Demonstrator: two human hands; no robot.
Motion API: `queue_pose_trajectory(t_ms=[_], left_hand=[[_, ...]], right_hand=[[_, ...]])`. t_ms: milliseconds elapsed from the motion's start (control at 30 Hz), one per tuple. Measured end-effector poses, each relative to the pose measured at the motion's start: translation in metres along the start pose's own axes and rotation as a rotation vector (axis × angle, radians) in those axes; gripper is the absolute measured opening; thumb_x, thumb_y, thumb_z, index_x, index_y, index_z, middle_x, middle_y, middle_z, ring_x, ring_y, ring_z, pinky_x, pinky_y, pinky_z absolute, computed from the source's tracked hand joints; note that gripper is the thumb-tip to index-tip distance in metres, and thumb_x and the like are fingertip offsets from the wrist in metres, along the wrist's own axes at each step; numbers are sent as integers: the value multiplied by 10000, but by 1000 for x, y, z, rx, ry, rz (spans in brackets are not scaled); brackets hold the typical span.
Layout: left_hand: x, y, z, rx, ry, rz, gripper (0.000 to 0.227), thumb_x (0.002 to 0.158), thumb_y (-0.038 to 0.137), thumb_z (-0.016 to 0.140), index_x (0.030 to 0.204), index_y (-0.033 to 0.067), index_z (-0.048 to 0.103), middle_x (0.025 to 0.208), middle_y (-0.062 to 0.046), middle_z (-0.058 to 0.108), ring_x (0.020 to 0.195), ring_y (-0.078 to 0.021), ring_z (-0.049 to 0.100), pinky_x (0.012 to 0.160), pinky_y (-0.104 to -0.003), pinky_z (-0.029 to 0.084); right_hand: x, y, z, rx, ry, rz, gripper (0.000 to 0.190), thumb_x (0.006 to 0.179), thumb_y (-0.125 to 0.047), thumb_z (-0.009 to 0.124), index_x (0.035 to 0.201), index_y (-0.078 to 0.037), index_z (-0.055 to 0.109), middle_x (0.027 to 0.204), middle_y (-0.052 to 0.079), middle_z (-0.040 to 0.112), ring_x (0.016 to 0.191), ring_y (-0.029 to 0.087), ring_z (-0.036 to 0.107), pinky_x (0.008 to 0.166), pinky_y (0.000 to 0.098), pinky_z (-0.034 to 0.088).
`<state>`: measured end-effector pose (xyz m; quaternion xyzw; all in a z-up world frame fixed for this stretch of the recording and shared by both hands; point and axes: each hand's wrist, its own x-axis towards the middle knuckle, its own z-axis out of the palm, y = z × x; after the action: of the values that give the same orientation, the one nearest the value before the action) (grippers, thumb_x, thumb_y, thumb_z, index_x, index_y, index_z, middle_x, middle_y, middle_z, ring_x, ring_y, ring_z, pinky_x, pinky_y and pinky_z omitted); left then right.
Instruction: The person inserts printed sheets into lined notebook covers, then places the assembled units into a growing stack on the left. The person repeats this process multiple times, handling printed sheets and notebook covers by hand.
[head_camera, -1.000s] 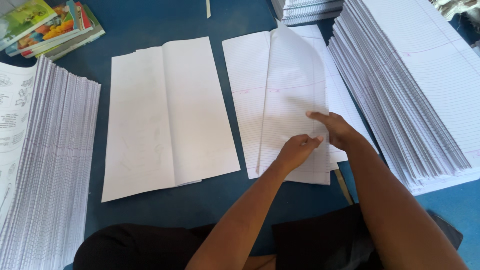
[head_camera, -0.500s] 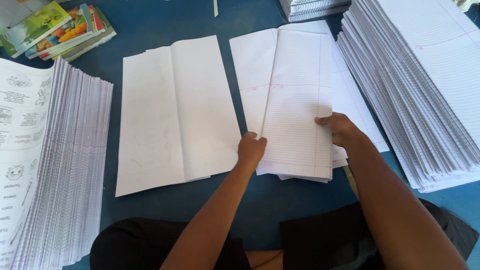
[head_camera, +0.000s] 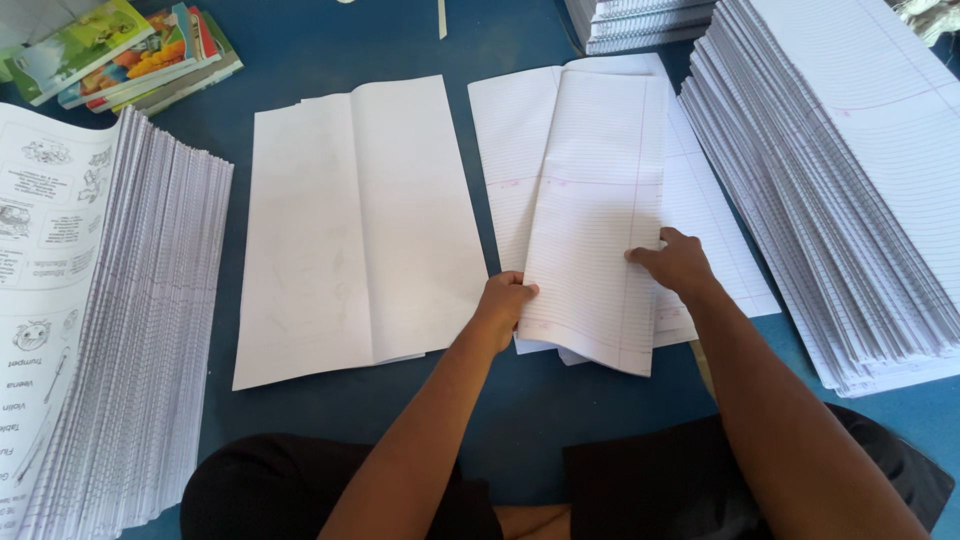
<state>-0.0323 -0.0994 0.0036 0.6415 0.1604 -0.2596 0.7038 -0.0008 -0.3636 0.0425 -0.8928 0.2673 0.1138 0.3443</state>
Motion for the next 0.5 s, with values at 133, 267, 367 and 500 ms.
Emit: queue_pose_trajectory(t_ms=[133,267,367,500], left_hand=[[5,-3,-1,-223,-12,-86,305,953,77,606,1219,-71,598,1097,-220,692,983,-309,714,814,-421,618],[9,-4,-5,-348,-49,-122,317,945,57,620,1232,-76,599,1136,-234,688,1006,-306,719,869,-411,626],[10,-8,-6,-329,-52,-113,325,940,64,631,1233,-72,596,1135,-228,686,1005,-302,718,857,-410,626],[12,-12,-10,-163,-4,-77,338,941,95,629,1242,-55,596,1102,-205,696,974,-287,710,788,-407,606]], right_hand=[[-6,0,-3,84,58,-38,751,816,-317,824,1429,1,529,1187,266,695,1049,373,718,931,452,554],[-21,-11,-9,406,11,83,717,847,-242,800,1416,75,501,1218,295,678,1050,382,724,912,438,561],[-30,-24,-17,678,-105,248,658,916,-187,728,1393,173,453,1259,329,630,1064,379,727,903,396,642],[-44,-36,-17,617,-181,201,589,979,-184,609,1455,94,402,1303,312,606,1092,353,707,925,379,620]])
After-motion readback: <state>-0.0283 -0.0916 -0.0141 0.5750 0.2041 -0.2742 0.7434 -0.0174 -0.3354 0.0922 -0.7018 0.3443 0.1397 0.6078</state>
